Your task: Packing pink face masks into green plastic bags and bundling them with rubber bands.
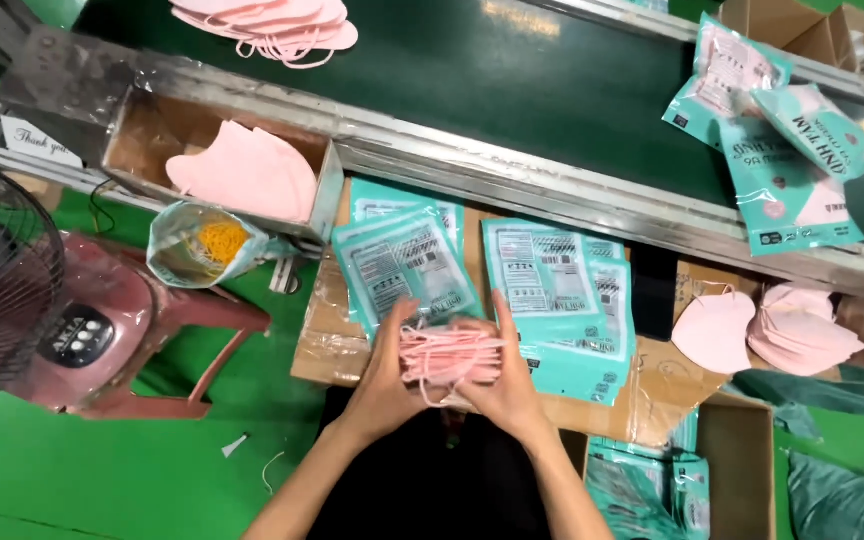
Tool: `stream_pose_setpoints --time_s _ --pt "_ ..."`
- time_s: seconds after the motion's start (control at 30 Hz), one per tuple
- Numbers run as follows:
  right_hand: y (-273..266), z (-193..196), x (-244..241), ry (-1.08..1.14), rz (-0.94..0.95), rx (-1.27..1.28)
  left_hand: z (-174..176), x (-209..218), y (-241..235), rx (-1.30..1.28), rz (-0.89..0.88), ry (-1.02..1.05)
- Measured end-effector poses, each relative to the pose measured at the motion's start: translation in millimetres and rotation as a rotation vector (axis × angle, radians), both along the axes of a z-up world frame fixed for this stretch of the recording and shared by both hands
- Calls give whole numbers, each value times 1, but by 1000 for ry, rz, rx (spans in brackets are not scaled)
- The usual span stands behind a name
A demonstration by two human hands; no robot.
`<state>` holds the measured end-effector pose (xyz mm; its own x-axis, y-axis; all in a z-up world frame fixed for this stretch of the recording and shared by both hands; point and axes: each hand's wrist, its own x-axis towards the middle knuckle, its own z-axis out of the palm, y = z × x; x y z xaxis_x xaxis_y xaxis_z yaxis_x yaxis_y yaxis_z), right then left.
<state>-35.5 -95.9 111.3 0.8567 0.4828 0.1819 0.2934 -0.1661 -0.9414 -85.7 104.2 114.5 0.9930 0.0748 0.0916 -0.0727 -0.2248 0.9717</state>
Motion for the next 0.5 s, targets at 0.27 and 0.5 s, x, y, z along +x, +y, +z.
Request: stream_pose_setpoints --time_s 0.27,0.5 --pt "12 -8 5 93 -6 19 -27 -5 6 172 10 -58" --pt "31 2 3 52 71 91 -78 -13 7 63 138 -20"
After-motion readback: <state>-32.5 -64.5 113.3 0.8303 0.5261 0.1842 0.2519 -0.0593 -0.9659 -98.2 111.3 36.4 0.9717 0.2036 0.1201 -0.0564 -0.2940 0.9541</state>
